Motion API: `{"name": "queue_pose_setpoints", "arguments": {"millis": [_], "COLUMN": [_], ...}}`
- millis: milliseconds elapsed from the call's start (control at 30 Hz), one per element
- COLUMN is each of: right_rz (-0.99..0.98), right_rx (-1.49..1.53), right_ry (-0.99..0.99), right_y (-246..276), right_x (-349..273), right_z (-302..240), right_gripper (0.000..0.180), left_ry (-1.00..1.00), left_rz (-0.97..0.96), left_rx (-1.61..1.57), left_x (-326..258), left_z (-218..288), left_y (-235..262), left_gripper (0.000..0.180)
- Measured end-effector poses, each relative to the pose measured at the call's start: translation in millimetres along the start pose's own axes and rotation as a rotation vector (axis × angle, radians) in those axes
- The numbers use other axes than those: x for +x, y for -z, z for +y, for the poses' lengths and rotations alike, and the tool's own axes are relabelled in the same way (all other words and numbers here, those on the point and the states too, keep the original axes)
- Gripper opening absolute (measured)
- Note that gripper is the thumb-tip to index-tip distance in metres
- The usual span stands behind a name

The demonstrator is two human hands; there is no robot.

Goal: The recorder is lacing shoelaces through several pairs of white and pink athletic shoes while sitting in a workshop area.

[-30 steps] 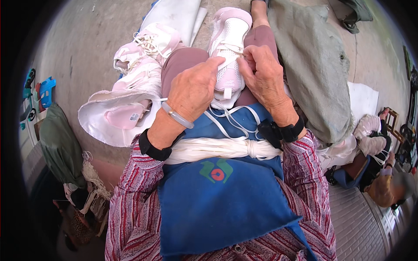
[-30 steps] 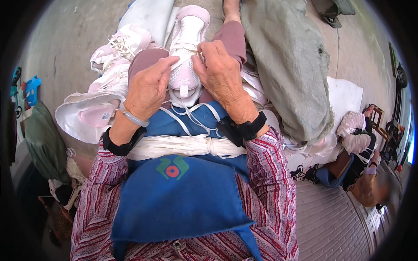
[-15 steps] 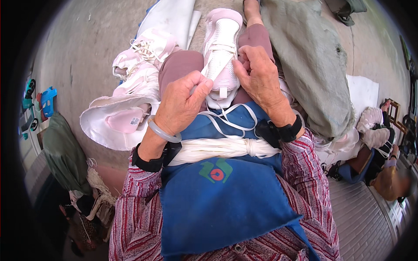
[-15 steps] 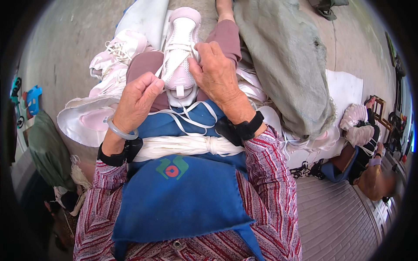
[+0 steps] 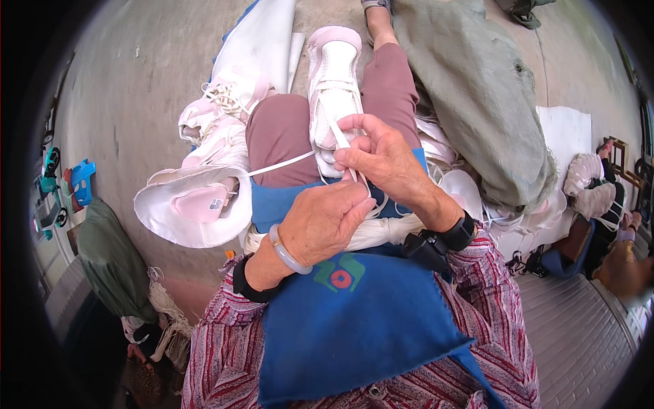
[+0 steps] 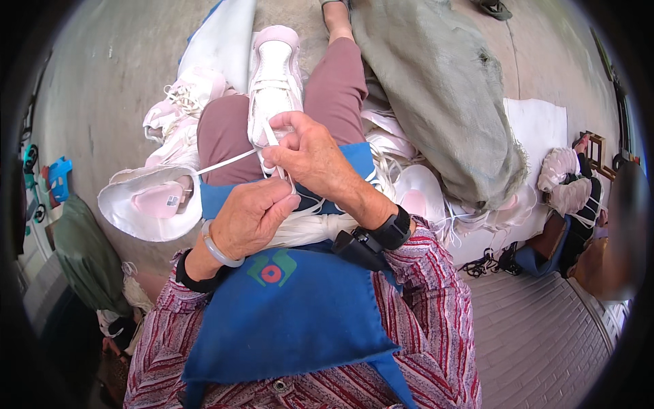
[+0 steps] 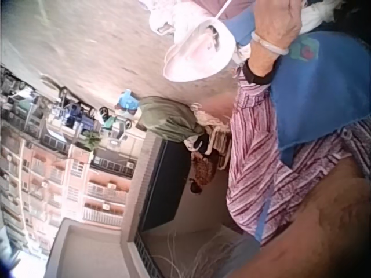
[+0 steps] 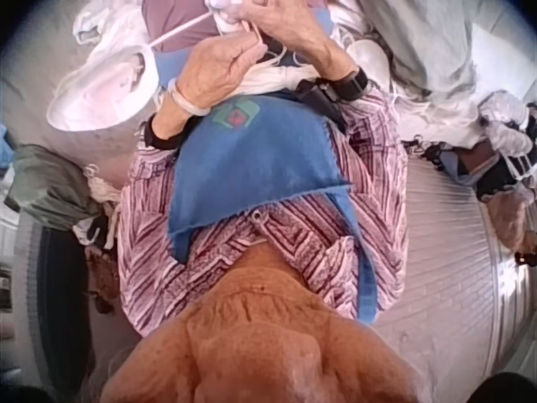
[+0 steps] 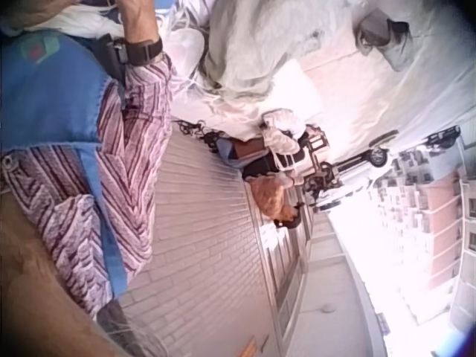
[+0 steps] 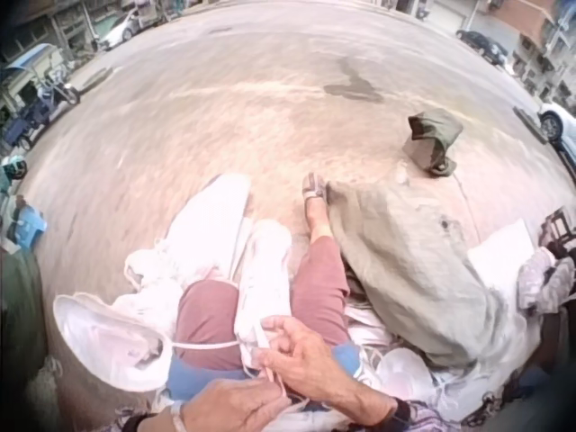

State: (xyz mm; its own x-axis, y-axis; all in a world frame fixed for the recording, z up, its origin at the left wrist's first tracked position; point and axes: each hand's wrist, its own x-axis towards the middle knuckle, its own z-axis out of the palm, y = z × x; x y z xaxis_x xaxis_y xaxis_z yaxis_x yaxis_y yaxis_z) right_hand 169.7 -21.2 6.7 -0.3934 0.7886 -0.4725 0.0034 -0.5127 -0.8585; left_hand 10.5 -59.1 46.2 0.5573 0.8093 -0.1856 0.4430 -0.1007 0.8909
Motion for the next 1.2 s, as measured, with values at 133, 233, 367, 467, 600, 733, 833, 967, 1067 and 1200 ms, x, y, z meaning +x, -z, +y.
{"name": "queue_pose_setpoints", "arguments": {"millis": [133, 233, 367, 467, 600, 733, 833, 967, 1067, 1200], "right_rz": [0.059, 0.149, 0.034, -0.124, -0.238, -0.177, -0.16, -0.162, -0.122, 0.151], "right_rx": [-0.085, -0.282, -0.231, 0.049, 0.203, 0.008, 0.027, 0.006, -0.258, -0.38], "right_ry": [0.05, 0.175, 0.124, -0.007, 0.023, 0.19, 0.194, 0.133, 0.222, 0.535], "right_y": [-9, -13, 0, 6, 2, -16, -16, -12, -5, 13], "right_x": [-8, -11, -8, -11, -17, -17, -18, -22, -26, -28], "right_z": [4, 11, 17, 8, -8, 2, 6, 7, 0, 2], "right_gripper": [0.042, 0.04, 0.027, 0.023, 0.021, 0.02, 0.019, 0.017, 0.019, 0.017], "left_ry": [0.021, 0.062, 0.119, 0.231, 0.584, 0.571, 0.562, 0.471, 0.499, 0.487], "left_rz": [-0.08, -0.086, -0.245, -0.158, 0.179, 0.151, 0.152, 0.088, 0.207, 0.286], "left_rx": [0.055, -0.014, 0.055, -0.325, -0.855, -1.121, -1.264, -1.444, -1.373, -1.324], "left_x": [-4, -6, -9, -13, 3, 25, 29, 25, 23, 19], "left_z": [0, -1, -4, -19, -33, -41, -47, -48, -51, -50], "left_y": [1, -4, 9, 15, 23, 13, 10, 7, 11, 26], "left_gripper": [0.016, 0.015, 0.015, 0.022, 0.038, 0.04, 0.036, 0.031, 0.028, 0.025]}}
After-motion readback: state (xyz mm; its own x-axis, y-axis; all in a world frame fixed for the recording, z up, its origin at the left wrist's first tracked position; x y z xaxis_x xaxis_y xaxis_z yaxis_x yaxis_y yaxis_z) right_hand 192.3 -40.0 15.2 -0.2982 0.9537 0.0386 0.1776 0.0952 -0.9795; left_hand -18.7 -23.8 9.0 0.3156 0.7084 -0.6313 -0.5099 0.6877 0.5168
